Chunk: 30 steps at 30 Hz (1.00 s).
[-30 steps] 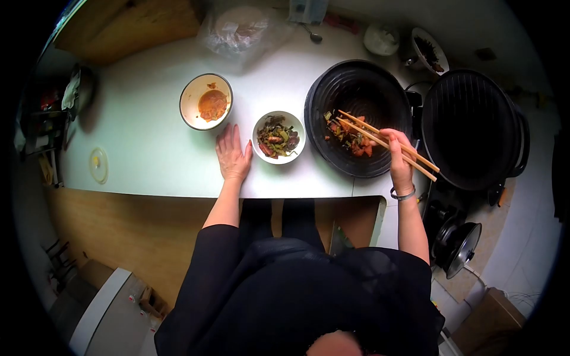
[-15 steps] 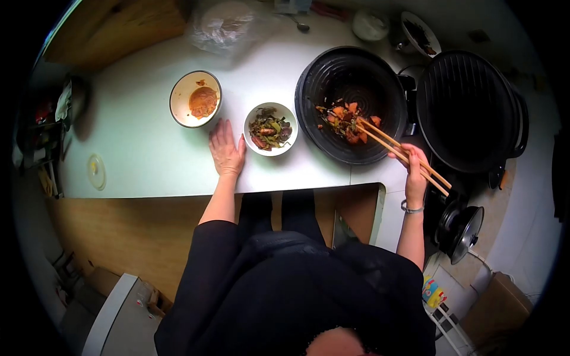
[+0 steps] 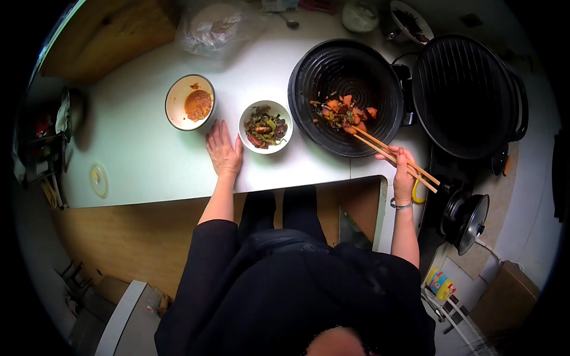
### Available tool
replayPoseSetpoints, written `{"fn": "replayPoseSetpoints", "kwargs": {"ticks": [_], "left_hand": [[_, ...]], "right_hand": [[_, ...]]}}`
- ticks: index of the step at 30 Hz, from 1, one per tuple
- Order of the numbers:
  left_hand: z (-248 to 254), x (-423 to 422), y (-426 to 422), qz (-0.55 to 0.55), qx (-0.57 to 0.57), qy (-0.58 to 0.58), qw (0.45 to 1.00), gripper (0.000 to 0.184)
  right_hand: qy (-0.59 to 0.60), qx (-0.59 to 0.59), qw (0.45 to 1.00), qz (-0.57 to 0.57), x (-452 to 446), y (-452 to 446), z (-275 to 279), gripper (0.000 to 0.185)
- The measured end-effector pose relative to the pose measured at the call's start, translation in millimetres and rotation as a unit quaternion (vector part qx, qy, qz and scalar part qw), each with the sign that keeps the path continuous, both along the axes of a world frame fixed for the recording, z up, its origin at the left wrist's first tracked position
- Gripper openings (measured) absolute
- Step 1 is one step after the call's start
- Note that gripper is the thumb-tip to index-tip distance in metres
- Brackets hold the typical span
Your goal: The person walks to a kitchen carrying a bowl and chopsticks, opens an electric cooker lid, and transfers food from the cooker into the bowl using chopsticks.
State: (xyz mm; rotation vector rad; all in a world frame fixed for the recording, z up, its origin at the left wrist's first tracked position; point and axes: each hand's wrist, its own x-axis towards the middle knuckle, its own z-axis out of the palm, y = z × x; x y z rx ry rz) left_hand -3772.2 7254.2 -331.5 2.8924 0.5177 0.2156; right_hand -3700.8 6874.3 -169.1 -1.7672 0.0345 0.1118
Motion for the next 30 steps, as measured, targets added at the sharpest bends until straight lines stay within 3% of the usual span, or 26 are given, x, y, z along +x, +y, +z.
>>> {"fn": "replayPoseSetpoints", "kwargs": {"ticks": [11,15,17,21,25,30], "left_hand": [[0,0,0,0.007,-0.002,0.008,1.0,0.062],[0,-1,0,0.004,0.0,0.003,1.0,0.061],[1,-1,0,0.004,-0.007,0.001,1.0,0.061],[1,-2,0,0.014,-0.01,0.014,1.0,0.061],[0,0,0,0.009,-0.009,0.004,1.0,0.061],[1,0,-1,0.01,-0.008,0.016,1.0,0.061]], "right_hand": [[-0.054,0.065,0.996,0.024,5,56,33,0.032],[-0.077,0.062,0.983,0.152,5,105,21,0.024],[-0.096,-0.028,0.966,0.239,10,120,29,0.019],[-0.05,0.068,0.986,0.142,12,91,19,0.022],[-0.02,0.045,0.999,0.002,12,51,17,0.023],[-0.016,0.004,1.0,-0.016,-2,49,-6,0.02]]}}
